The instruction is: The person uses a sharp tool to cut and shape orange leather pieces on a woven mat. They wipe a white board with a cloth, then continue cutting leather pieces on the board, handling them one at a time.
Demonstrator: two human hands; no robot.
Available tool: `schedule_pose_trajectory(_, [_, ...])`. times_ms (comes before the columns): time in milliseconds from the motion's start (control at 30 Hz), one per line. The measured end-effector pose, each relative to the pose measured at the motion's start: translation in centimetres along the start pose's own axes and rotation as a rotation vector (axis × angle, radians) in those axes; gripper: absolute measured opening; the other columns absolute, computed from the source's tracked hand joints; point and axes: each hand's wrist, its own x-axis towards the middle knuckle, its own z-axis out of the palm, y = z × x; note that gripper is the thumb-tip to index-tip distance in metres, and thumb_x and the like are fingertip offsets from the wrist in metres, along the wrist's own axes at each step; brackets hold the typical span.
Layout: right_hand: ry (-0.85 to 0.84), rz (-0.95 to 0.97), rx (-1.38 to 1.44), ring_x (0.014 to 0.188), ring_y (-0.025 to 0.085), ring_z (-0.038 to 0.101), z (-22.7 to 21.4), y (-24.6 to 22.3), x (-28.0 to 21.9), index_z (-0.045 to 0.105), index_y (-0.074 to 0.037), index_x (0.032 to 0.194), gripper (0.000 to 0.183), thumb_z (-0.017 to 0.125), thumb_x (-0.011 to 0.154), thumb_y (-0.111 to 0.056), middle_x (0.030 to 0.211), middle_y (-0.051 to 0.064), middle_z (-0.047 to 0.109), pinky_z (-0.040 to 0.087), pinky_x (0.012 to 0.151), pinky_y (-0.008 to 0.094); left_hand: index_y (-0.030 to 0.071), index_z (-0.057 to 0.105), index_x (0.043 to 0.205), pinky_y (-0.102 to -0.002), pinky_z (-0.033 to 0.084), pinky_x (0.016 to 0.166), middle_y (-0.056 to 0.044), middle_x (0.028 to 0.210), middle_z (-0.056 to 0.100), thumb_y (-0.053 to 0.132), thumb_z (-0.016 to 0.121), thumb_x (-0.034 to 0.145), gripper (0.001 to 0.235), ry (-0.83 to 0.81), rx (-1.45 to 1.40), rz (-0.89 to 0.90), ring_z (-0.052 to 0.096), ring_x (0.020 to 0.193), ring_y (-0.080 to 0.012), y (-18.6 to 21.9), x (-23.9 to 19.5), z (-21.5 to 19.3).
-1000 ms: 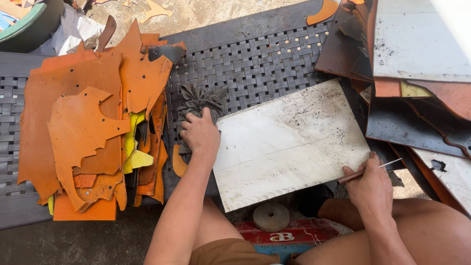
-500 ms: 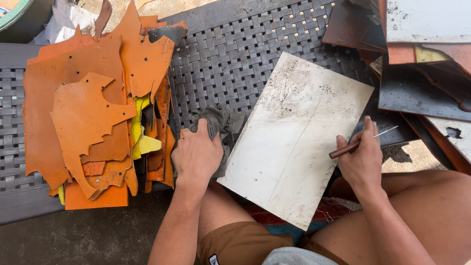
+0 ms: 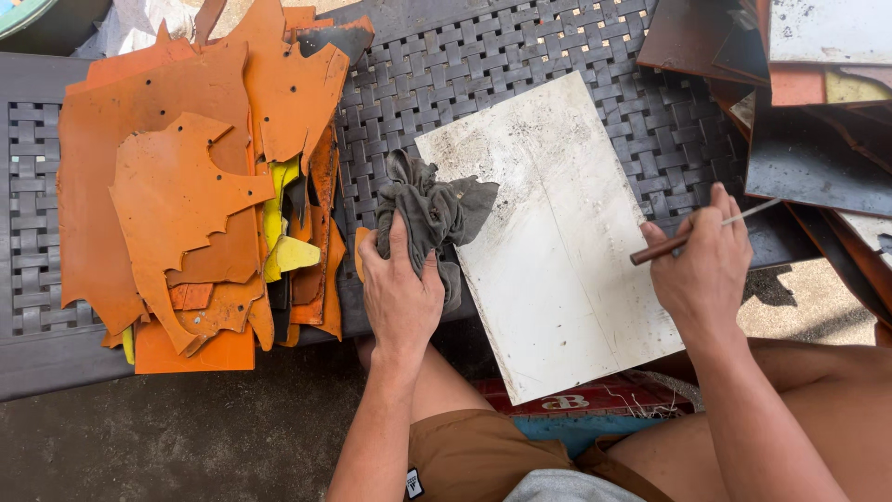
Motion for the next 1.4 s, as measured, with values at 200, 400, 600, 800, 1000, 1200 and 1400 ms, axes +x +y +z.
schedule_pose_trajectory(200, [0.027, 0.327, 0.246, 0.093, 0.032, 0.054, 1.0, 2.7, -12.4, 0.047, -0.002, 0.088, 0.047, 0.086, 0.090, -0.028, 0.107, 0.029, 0.054, 0.044, 0.076, 0.043, 0.010, 0.061, 0.134, -0.063, 0.039, 0.106, -0.026, 0.138, 0.043, 0.032, 0.074, 0.089, 0.052, -0.008, -0.020, 0.134, 0.042, 0.126, -0.0452, 1.2, -2.3, 0.5])
schedule_pose_trajectory(400, [0.032, 0.640, 1.098, 0.070, 0.003, 0.048, 6.0, 6.5, -13.9, 0.041, -0.012, 0.084, 0.037, 0.077, 0.090, -0.004, 0.080, -0.002, 0.052, 0.039, 0.057, 0.018, 0.020, 0.062, 0.129, -0.079, 0.022, 0.106, -0.023, 0.144, 0.039, 0.038, 0.078, 0.080, 0.055, -0.561, 0.000, 0.453, 0.027, 0.140, -0.0528, 8.3, -7.4, 5.5])
schedule_pose_trajectory(600, [0.007, 0.746, 1.099, 0.082, 0.010, 0.064, 4.6, 6.4, -13.1, 0.040, -0.013, 0.083, 0.040, 0.076, 0.091, 0.003, 0.087, 0.004, 0.059, 0.061, 0.073, 0.027, 0.038, 0.052, 0.143, -0.077, 0.019, 0.107, -0.020, 0.152, 0.030, 0.038, 0.077, 0.081, 0.067, -0.568, 0.179, 0.333, 0.025, 0.140, -0.0488, 5.1, -0.5, 10.4])
schedule_pose_trajectory(800, [0.015, 0.860, 0.914, 0.091, 0.021, 0.070, 4.4, 5.2, -12.4, 0.039, -0.012, 0.079, 0.042, 0.076, 0.091, 0.005, 0.091, 0.016, 0.064, 0.065, 0.076, 0.039, 0.030, 0.051, 0.143, -0.071, 0.028, 0.107, -0.016, 0.147, 0.036, 0.038, 0.078, 0.082, 0.067, -0.367, 0.265, 0.187, 0.033, 0.138, -0.0406, -0.7, 15.3, 12.6])
schedule_pose_trajectory(1000, [0.026, 0.774, 0.909, 0.087, 0.018, 0.067, 5.1, 6.0, -12.1, 0.038, -0.011, 0.075, 0.047, 0.080, 0.090, 0.006, 0.088, 0.014, 0.060, 0.065, 0.078, 0.037, 0.030, 0.053, 0.138, -0.065, 0.038, 0.101, -0.016, 0.143, 0.039, 0.023, 0.080, 0.085, 0.060, -0.070, 0.405, 0.197, 0.039, 0.133, -0.0423, -0.6, 25.9, 10.4])
schedule_pose_trajectory(1200, [0.034, 0.718, 0.980, 0.093, 0.015, 0.069, 5.1, 6.2, -12.8, 0.040, -0.014, 0.080, 0.042, 0.076, 0.092, 0.005, 0.093, 0.011, 0.066, 0.062, 0.083, 0.033, 0.031, 0.051, 0.144, -0.060, 0.038, 0.102, -0.018, 0.137, 0.036, 0.028, 0.093, 0.075, 0.081, 0.359, 0.275, 0.293, 0.036, 0.131, -0.0416, 1.7, 19.0, 6.0])
schedule_pose_trajectory(1400, [0.013, 0.625, 1.082, 0.087, 0.010, 0.060, 5.1, 6.8, -13.4, 0.043, -0.011, 0.083, 0.040, 0.077, 0.099, 0.005, 0.087, 0.007, 0.060, 0.058, 0.086, 0.027, 0.025, 0.056, 0.137, -0.054, 0.030, 0.111, -0.013, 0.141, 0.035, 0.047, 0.091, 0.089, 0.064, 0.231, 0.160, 0.497, 0.028, 0.136, -0.0370, 1.9, 5.6, 4.7])
